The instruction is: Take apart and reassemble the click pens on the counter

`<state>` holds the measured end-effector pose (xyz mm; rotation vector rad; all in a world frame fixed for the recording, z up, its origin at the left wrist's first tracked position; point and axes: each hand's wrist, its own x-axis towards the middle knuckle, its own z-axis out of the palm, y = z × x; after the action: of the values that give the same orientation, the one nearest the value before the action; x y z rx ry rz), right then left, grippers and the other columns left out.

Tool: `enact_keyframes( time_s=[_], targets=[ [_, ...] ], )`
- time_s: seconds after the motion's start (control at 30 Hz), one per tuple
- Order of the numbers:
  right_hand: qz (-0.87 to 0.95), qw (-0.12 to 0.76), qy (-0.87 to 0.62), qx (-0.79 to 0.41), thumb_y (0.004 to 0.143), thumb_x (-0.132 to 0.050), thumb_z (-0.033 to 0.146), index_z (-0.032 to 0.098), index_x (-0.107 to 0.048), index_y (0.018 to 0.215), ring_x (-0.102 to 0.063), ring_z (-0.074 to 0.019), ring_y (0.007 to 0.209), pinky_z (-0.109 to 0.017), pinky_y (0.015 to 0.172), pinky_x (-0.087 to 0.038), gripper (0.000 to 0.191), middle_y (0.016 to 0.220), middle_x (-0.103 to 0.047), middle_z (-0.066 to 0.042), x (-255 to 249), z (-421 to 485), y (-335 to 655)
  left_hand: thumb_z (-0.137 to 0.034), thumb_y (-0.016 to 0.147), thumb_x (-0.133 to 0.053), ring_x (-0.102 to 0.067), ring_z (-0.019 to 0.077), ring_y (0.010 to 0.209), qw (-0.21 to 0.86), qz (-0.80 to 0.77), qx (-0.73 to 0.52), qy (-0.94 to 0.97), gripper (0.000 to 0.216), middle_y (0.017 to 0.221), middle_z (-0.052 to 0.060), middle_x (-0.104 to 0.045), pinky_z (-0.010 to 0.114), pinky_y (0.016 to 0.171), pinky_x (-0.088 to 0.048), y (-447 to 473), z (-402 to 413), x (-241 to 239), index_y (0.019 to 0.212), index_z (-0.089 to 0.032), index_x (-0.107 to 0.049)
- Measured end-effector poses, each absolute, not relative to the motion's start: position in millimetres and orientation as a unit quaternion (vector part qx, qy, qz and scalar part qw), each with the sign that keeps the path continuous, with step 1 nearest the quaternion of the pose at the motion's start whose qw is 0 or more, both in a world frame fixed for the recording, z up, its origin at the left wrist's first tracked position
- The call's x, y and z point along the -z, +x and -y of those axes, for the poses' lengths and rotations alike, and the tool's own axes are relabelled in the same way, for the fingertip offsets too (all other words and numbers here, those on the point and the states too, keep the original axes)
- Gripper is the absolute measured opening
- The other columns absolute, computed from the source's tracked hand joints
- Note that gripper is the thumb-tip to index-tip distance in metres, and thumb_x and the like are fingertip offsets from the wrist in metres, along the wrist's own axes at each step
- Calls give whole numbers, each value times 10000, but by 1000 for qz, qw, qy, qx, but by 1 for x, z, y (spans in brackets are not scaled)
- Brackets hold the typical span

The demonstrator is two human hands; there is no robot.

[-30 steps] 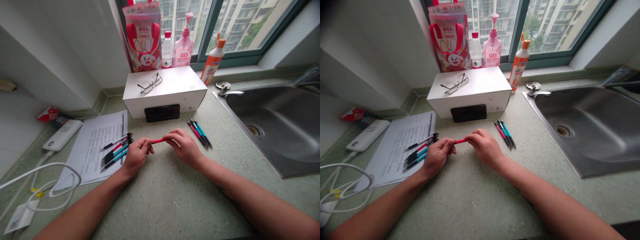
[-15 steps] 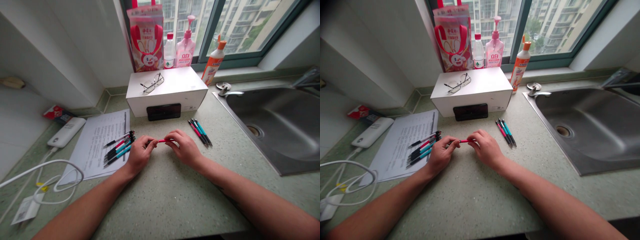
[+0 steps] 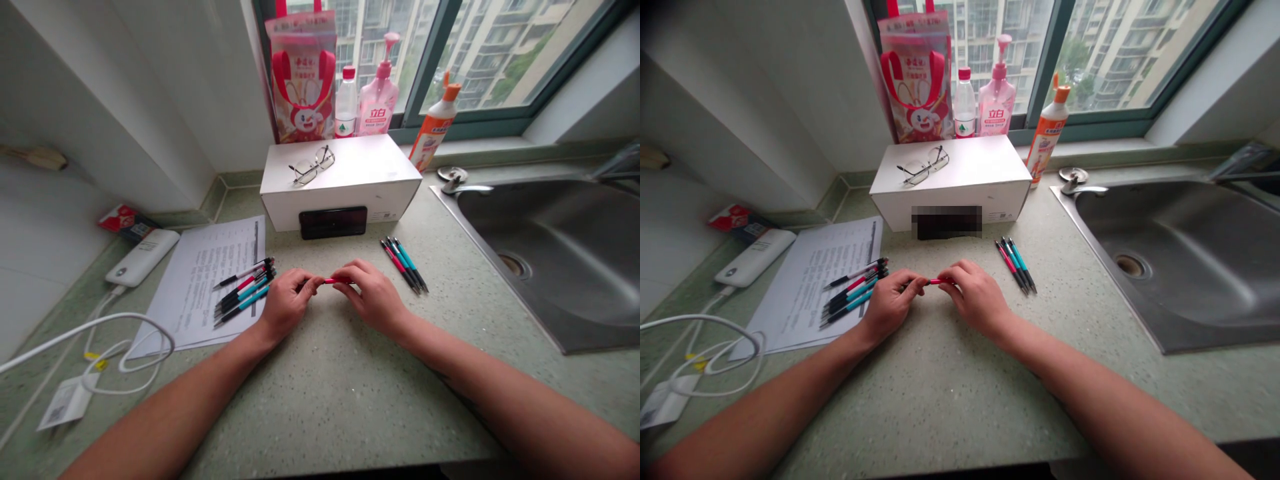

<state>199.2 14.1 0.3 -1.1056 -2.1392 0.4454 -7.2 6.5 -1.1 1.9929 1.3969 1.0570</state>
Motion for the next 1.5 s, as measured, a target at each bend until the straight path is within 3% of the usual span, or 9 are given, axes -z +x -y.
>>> enact_keyframes(
  time_s=[0.23, 0.33, 0.43, 0.53, 0.63, 0.93, 1.17, 1.5],
  targets=[
    [822, 301, -450, -177, 1008, -553, 355, 206, -679, 1093, -641, -221, 897, -354, 781, -494, 213, 952, -694, -66, 0, -14, 199, -352, 962, -624, -613, 163, 722, 217, -493, -401, 741, 203, 801, 23, -707, 286, 689, -448, -6, -6, 0, 896, -192, -730],
    [824, 309, -445, -167, 1005, -560, 318, 204, -690, 976, -629, -217, 890, -346, 780, -490, 175, 943, -682, -66, 0, -14, 200, -354, 970, -605, -605, 164, 705, 216, -506, -386, 740, 238, 763, 23, -696, 288, 673, -440, -6, -6, 0, 848, -189, -727],
    [821, 327, -439, -161, 975, -609, 272, 194, -676, 996, -625, -218, 921, -346, 803, -493, 105, 988, -676, -74, 0, -14, 200, -379, 977, -581, -598, 167, 681, 215, -518, -372, 740, 306, 714, 24, -677, 293, 652, -431, -6, -6, 1, 782, -185, -714],
    [826, 305, -445, -161, 981, -603, 331, 196, -678, 1072, -629, -230, 925, -365, 803, -493, 179, 1001, -692, -79, 1, -14, 200, -392, 973, -579, -604, 168, 682, 221, -524, -370, 735, 318, 717, 26, -679, 297, 661, -441, -6, -6, 1, 768, -185, -707],
    [835, 292, -443, -148, 1010, -546, 368, 211, -704, 1014, -622, -229, 888, -368, 781, -485, 223, 935, -700, -73, 1, -16, 201, -386, 970, -583, -618, 174, 705, 219, -525, -371, 734, 291, 746, 30, -695, 302, 679, -451, -6, -6, 1, 801, -190, -716],
    [829, 339, -437, -87, 995, -569, 255, 213, -681, 939, -613, -230, 874, -367, 780, -477, 133, 918, -688, -77, -1, -18, 204, -421, 999, -510, -600, 171, 658, 236, -551, -361, 715, 399, 669, 26, -649, 293, 633, -443, -6, -8, 0, 745, -178, -698],
    [799, 363, -470, -96, 1004, -537, 256, 201, -682, 1049, -611, -260, 956, -418, 842, -481, 162, 1025, -697, -103, -1, -24, 208, -270, 948, -598, -622, 177, 813, 220, -544, -409, 698, 136, 879, 40, -690, 294, 745, -496, -5, -10, 1, 951, -185, -704],
    [765, 416, -478, -112, 995, -509, 215, 213, -678, 1048, -594, -258, 960, -429, 854, -475, 177, 1006, -679, -97, -4, -26, 210, -239, 932, -576, -617, 176, 829, 232, -566, -469, 637, 128, 925, 44, -670, 310, 778, -506, -11, -13, 4, 991, -188, -677]
  ],
)
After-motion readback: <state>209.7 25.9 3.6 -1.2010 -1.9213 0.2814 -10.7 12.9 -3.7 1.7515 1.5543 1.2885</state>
